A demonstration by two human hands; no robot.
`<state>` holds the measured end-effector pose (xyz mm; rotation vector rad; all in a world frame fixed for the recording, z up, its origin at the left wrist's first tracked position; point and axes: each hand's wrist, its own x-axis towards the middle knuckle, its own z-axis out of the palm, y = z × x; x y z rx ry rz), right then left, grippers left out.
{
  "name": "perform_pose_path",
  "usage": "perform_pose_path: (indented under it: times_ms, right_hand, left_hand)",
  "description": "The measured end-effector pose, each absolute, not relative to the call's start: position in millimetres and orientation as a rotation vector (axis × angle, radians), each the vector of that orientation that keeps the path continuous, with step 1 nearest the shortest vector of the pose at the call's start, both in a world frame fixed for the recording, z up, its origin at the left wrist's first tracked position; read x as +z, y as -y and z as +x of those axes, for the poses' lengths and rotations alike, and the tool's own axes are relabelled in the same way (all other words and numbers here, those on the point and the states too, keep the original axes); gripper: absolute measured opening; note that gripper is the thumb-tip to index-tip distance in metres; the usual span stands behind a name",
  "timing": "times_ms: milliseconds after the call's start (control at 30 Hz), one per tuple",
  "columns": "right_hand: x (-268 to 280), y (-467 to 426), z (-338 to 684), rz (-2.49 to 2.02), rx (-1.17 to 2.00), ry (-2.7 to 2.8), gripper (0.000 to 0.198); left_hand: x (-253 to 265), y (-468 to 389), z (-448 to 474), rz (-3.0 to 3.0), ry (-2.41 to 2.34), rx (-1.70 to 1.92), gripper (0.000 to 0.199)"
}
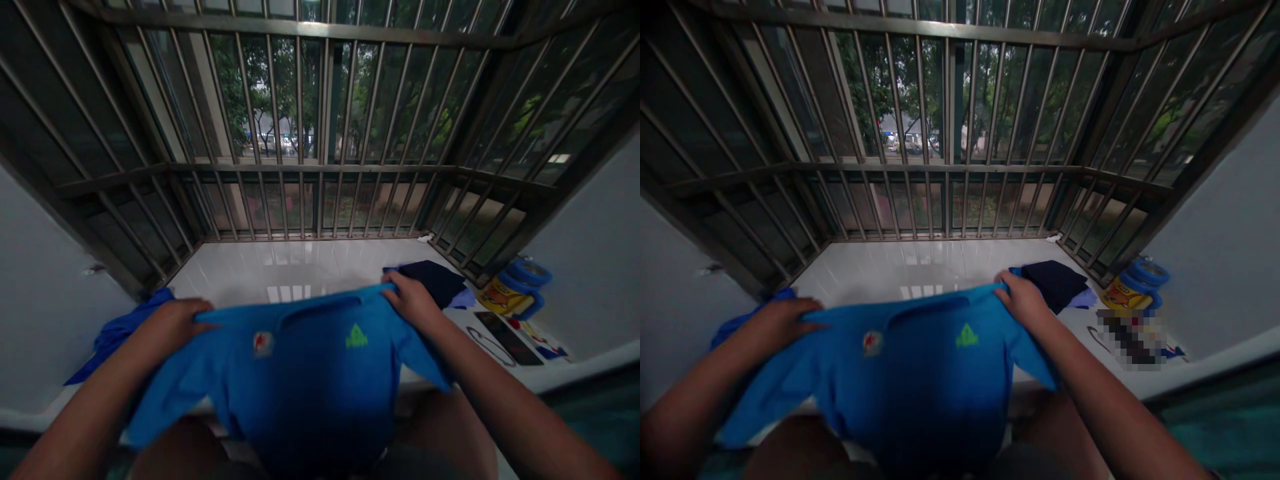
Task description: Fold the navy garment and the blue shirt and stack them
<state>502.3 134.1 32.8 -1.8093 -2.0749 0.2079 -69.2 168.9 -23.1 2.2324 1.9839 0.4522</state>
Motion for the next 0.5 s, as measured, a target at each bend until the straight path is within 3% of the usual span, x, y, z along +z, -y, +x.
perform_pose_path:
  times_ms: [67, 167, 333, 500]
  right_hand:
    - [54, -201, 475, -1.978, -0.070, 2.080, 0.032]
    - [44, -256, 437, -2.096, -0.148, 1.999, 0.046]
    - [-47, -240, 400, -2.072, -0.011, 2.119, 0.056]
    - [-130, -188, 411, -2.109, 0.138, 2.180, 0.060]
  left_hand:
    - [10, -221, -42, 2.387, -1.961, 0.283, 0.031]
    - [14, -270, 12, 2.407, -2.095, 0.317, 0.044]
    - [-78, -258, 73, 2.384, -1.934, 0.328, 0.040]
    - [-155, -216, 54, 2.191, -2.030, 0.383, 0.046]
